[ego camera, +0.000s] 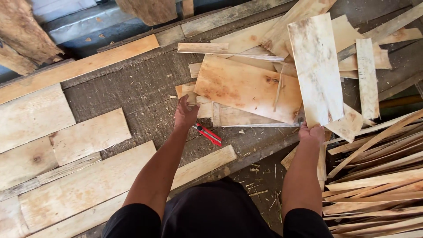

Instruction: The recorder is selecting, fitting, and trimming thin wood veneers to cover a larger wooden panel on a workbench.

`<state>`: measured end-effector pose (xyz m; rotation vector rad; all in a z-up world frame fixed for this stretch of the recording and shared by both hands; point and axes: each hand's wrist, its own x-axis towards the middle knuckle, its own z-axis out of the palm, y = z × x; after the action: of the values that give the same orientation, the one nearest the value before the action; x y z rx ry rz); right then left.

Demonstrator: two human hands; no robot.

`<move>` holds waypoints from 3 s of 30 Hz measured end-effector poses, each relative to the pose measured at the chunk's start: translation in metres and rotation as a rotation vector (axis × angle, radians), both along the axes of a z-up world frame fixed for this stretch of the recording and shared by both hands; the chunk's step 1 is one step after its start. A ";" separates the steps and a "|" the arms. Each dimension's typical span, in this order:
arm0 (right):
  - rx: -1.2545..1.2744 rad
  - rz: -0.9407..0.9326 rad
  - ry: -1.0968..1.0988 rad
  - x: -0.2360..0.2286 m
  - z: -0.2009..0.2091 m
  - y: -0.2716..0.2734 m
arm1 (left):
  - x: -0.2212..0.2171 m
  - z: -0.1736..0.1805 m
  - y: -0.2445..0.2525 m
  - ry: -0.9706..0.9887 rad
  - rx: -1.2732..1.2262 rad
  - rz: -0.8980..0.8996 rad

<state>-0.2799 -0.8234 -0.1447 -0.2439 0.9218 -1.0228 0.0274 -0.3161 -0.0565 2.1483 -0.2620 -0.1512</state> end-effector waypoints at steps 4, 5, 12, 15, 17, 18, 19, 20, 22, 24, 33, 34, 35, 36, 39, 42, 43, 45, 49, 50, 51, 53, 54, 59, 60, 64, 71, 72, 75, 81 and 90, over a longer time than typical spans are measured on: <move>0.059 -0.105 -0.169 0.016 0.005 -0.023 | 0.016 0.012 -0.019 0.028 0.005 -0.027; 0.058 -0.105 -0.170 0.019 0.011 -0.023 | 0.016 0.019 -0.023 0.026 0.004 -0.028; -0.036 -0.055 -0.055 0.038 0.074 0.014 | 0.016 0.025 -0.038 0.169 -0.100 0.055; -0.060 0.035 0.057 0.034 0.074 0.015 | -0.003 0.066 -0.036 0.253 -0.133 0.129; -0.068 0.068 0.073 0.034 0.074 0.015 | -0.021 0.077 -0.032 0.328 -0.118 0.157; -0.049 0.072 0.154 0.034 0.080 0.020 | -0.031 0.068 -0.029 0.436 -0.240 0.134; -0.032 0.075 0.233 0.034 0.087 0.024 | -0.040 0.060 -0.027 0.542 -0.363 0.110; -0.030 0.080 0.230 0.032 0.090 0.025 | -0.052 0.046 -0.020 0.538 -0.362 0.115; -0.046 0.075 0.246 0.031 0.097 0.029 | -0.075 0.021 -0.004 0.741 -0.671 0.141; -0.089 0.091 0.107 0.018 0.069 0.008 | -0.096 0.013 0.017 0.757 -0.771 0.161; -0.135 0.265 -0.142 -0.004 0.003 -0.031 | -0.138 0.010 0.099 0.688 -0.986 0.403; -0.130 0.214 -0.203 -0.006 -0.009 -0.042 | -0.138 0.017 0.104 0.669 -0.977 0.408; -0.123 0.257 -0.206 -0.004 -0.011 -0.040 | -0.138 0.012 0.108 0.648 -0.990 0.446; -0.085 0.254 -0.240 -0.002 -0.012 -0.038 | -0.137 0.006 0.113 0.677 -0.996 0.459; -0.072 0.297 -0.241 0.009 -0.004 -0.022 | -0.136 0.010 0.121 0.763 -1.018 0.515; -0.169 0.432 -0.271 0.019 -0.027 -0.044 | -0.139 0.025 0.128 0.841 -1.028 0.513; -0.236 0.522 -0.323 0.018 -0.041 -0.057 | -0.141 0.029 0.131 0.865 -1.016 0.476; -0.334 0.690 -0.046 0.023 0.010 -0.010 | -0.143 0.028 0.142 0.814 -1.043 0.437; -0.189 0.546 0.365 0.028 0.055 0.052 | -0.148 0.038 0.165 0.705 -1.061 0.370; -0.193 0.542 0.367 0.023 0.034 0.036 | -0.149 0.038 0.173 0.707 -1.065 0.367; -0.133 0.403 0.293 0.020 0.012 0.020 | -0.150 0.038 0.181 0.682 -1.047 0.366; -0.079 0.261 0.215 0.016 -0.009 0.006 | -0.150 0.032 0.197 0.657 -1.033 0.359; -0.093 0.307 0.210 0.016 -0.008 0.009 | -0.149 0.027 0.204 0.658 -1.024 0.366; -0.083 0.300 0.165 0.011 -0.002 0.034 | -0.155 0.020 0.240 0.693 -1.006 0.376; -0.106 0.373 0.159 0.012 0.002 0.043 | -0.156 0.020 0.246 0.681 -1.004 0.376; -0.057 0.556 0.311 0.015 0.050 0.111 | -0.158 0.024 0.270 0.651 -1.000 0.392; -0.088 0.447 0.224 0.023 0.042 0.119 | -0.156 0.017 0.294 0.662 -0.989 0.406; -0.058 0.386 0.264 0.023 0.037 0.112 | -0.155 0.015 0.295 0.670 -0.989 0.420; -0.003 0.293 0.300 0.022 0.021 0.085 | -0.150 0.004 0.291 0.681 -0.996 0.429; 0.024 0.165 0.262 0.030 0.063 0.118 | -0.137 -0.005 0.268 0.692 -0.984 0.431; -0.124 0.159 0.215 0.023 0.039 0.095 | -0.127 -0.044 0.206 0.690 -0.965 0.362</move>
<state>-0.2568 -0.7285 -0.1060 -0.5310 1.0163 -0.9189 -0.0996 -0.1102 -0.1004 1.0631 0.3929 -0.4376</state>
